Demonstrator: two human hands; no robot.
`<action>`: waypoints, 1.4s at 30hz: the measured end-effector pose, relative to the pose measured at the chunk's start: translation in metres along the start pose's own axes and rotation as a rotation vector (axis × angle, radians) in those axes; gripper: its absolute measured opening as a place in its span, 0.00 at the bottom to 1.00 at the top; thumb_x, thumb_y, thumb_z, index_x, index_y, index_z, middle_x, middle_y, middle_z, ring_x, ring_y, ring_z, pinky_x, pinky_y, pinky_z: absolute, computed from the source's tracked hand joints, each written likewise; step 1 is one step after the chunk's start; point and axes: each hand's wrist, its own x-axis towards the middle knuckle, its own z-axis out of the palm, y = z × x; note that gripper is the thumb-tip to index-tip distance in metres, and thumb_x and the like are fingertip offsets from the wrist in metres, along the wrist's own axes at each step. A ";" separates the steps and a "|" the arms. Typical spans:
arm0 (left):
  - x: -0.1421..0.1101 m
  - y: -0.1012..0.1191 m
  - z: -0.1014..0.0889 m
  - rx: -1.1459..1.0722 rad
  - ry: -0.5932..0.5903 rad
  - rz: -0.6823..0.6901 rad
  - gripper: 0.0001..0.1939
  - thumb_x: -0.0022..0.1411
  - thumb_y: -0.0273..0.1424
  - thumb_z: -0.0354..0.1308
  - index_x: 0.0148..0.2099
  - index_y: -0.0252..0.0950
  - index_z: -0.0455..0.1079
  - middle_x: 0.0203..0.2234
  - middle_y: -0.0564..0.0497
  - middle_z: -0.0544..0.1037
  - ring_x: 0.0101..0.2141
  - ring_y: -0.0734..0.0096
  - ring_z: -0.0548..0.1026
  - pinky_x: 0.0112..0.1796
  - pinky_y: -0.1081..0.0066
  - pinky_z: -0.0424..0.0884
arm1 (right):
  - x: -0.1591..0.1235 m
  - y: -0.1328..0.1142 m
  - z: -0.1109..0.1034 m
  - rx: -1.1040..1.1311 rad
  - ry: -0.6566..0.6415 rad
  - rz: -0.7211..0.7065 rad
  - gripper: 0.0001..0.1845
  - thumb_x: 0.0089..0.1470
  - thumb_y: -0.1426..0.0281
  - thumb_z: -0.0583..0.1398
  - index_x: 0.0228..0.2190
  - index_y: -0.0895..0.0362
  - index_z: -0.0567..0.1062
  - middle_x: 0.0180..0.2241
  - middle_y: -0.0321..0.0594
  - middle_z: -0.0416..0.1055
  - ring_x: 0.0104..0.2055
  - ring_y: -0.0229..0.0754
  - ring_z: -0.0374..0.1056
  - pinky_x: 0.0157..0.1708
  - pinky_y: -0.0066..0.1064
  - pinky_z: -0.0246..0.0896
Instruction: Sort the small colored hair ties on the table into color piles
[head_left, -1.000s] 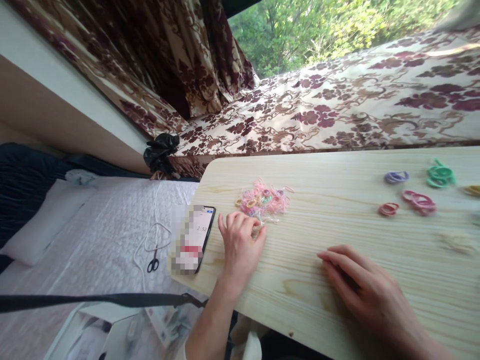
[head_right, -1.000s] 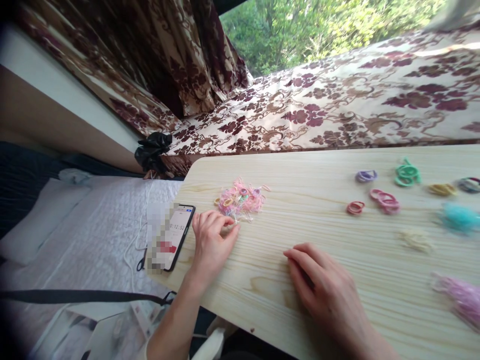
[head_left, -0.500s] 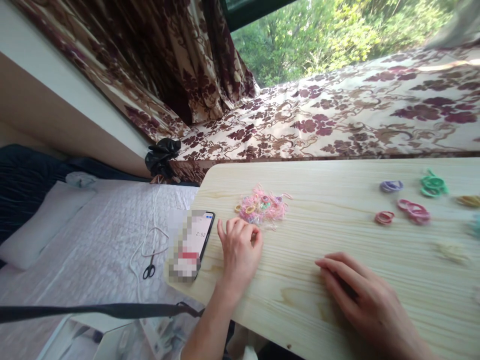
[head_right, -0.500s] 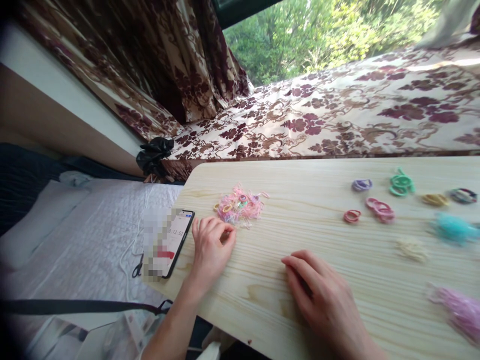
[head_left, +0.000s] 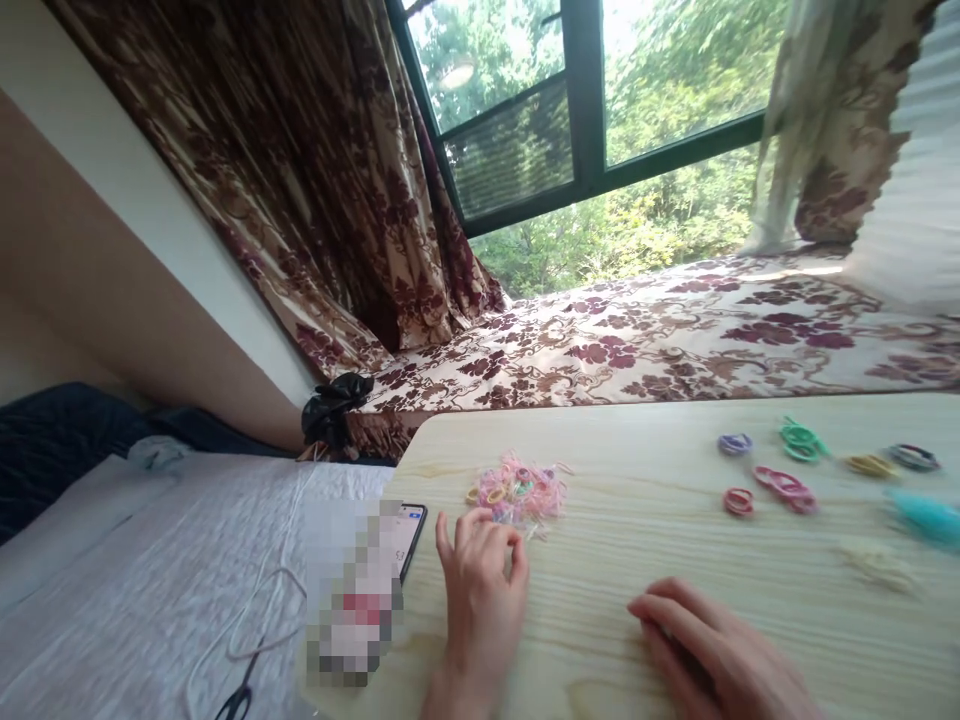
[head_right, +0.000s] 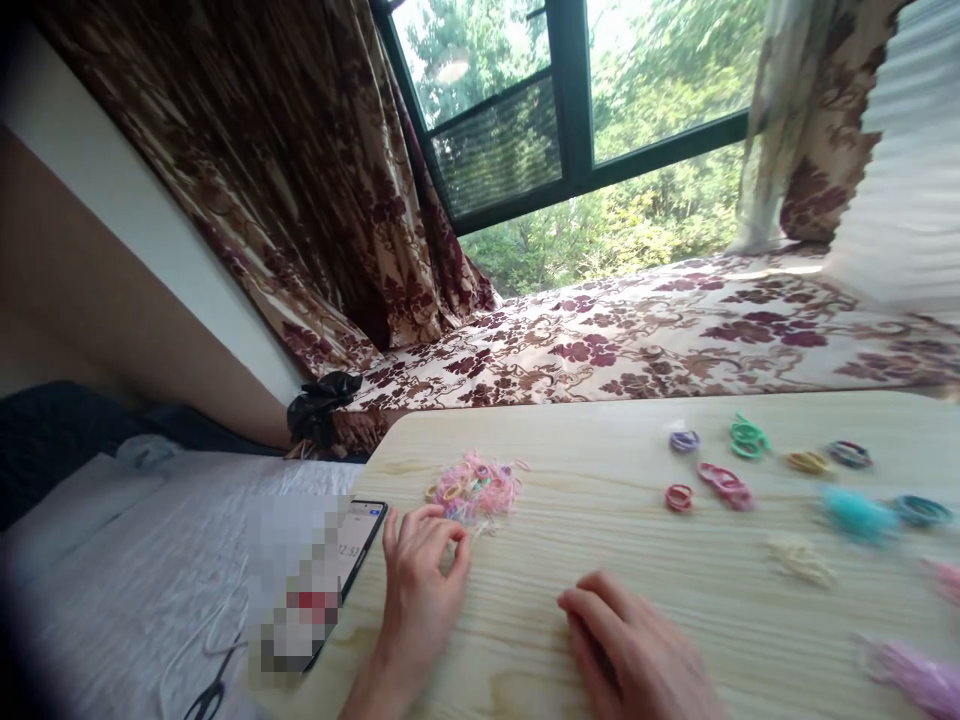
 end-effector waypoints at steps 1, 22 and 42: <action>-0.001 0.001 0.000 -0.005 0.023 0.013 0.08 0.57 0.21 0.55 0.29 0.39 0.69 0.26 0.54 0.76 0.42 0.61 0.73 0.58 0.42 0.48 | 0.000 -0.002 0.000 -0.010 0.001 0.002 0.10 0.59 0.67 0.52 0.35 0.50 0.75 0.32 0.37 0.75 0.30 0.36 0.73 0.29 0.23 0.68; -0.006 0.019 0.009 -0.150 0.030 0.291 0.10 0.53 0.19 0.54 0.30 0.37 0.73 0.29 0.49 0.77 0.42 0.62 0.71 0.53 0.50 0.61 | 0.016 -0.013 -0.005 0.028 -0.027 0.251 0.13 0.50 0.71 0.53 0.29 0.56 0.78 0.32 0.40 0.74 0.30 0.38 0.69 0.33 0.31 0.61; 0.000 0.037 0.038 -0.674 -0.136 0.059 0.05 0.52 0.24 0.58 0.29 0.36 0.75 0.30 0.50 0.76 0.38 0.67 0.72 0.46 0.62 0.69 | 0.025 0.008 0.002 0.146 0.028 0.358 0.12 0.47 0.71 0.58 0.35 0.57 0.78 0.34 0.40 0.74 0.30 0.37 0.69 0.34 0.29 0.64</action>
